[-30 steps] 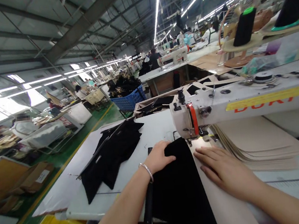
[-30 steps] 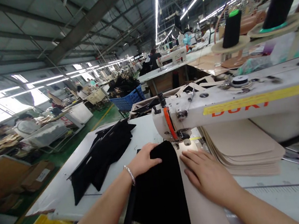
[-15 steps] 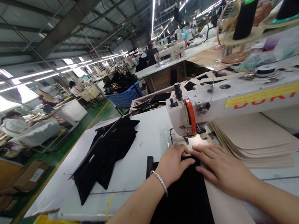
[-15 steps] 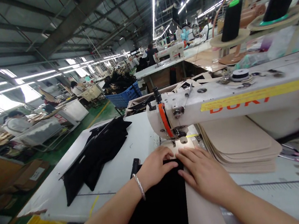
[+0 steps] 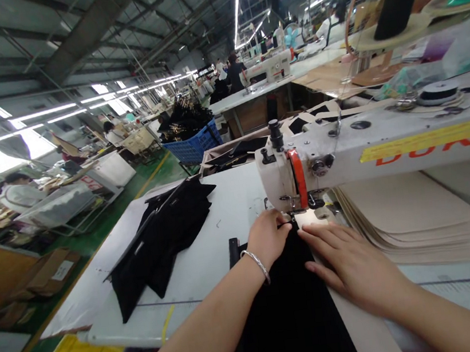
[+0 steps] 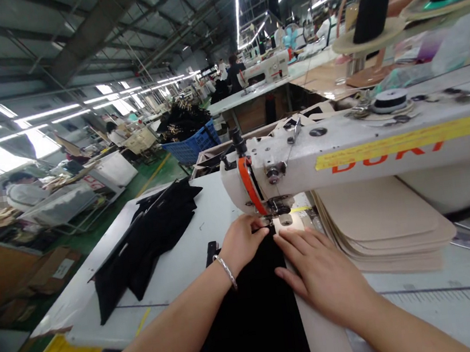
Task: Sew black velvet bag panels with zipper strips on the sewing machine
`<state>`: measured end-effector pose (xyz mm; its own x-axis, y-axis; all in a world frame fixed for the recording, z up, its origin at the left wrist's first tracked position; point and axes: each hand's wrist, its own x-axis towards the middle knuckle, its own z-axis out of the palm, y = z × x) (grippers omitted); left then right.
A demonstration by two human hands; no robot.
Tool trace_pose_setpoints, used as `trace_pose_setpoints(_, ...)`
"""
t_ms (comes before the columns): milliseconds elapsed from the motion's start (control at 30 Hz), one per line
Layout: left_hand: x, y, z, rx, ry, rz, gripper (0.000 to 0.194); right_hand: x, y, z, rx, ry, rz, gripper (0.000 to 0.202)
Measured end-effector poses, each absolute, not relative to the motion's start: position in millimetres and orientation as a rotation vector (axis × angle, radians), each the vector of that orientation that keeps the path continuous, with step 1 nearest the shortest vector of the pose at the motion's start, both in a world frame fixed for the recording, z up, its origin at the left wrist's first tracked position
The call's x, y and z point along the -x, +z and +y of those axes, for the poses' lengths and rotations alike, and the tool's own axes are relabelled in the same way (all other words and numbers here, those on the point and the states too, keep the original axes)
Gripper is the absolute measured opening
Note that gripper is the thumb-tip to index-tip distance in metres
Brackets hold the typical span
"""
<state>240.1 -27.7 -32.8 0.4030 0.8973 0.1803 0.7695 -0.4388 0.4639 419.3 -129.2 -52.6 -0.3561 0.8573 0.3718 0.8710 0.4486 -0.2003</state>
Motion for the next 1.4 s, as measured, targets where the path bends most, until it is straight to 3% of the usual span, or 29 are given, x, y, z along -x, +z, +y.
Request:
trace_pose_setpoints(367,-240,-27,-33,-2.433,0.601,1.381,0.005,-420,-55,-129,1.471,-0.071,-2.287,0.054)
trace_pose_setpoints(533,-222,-18,-65,-2.745,0.399,0.982,0.024,-421,-55,-128,1.455,-0.042,-2.283,0.05)
trace_pose_setpoints(633,-214,-22,-70,-2.756,0.374,0.965,0.033,-420,-55,-128,1.469,-0.052,-2.271,0.049)
trace_pose_setpoints(1033,-215,-31,-58,-2.68,0.481,0.939,0.03,-418,-54,-127,1.5,-0.088,-2.254,0.045)
trace_pose_setpoints(1233,-191,-9,-117,-2.741,0.239,0.629,0.046,-415,-55,-187,1.4,-0.31,-2.295,0.044)
trace_pose_setpoints(1400,-169,-14,-180,-2.95,0.286,0.363,0.029,-413,-52,-250,1.22,-0.517,-2.399,0.04)
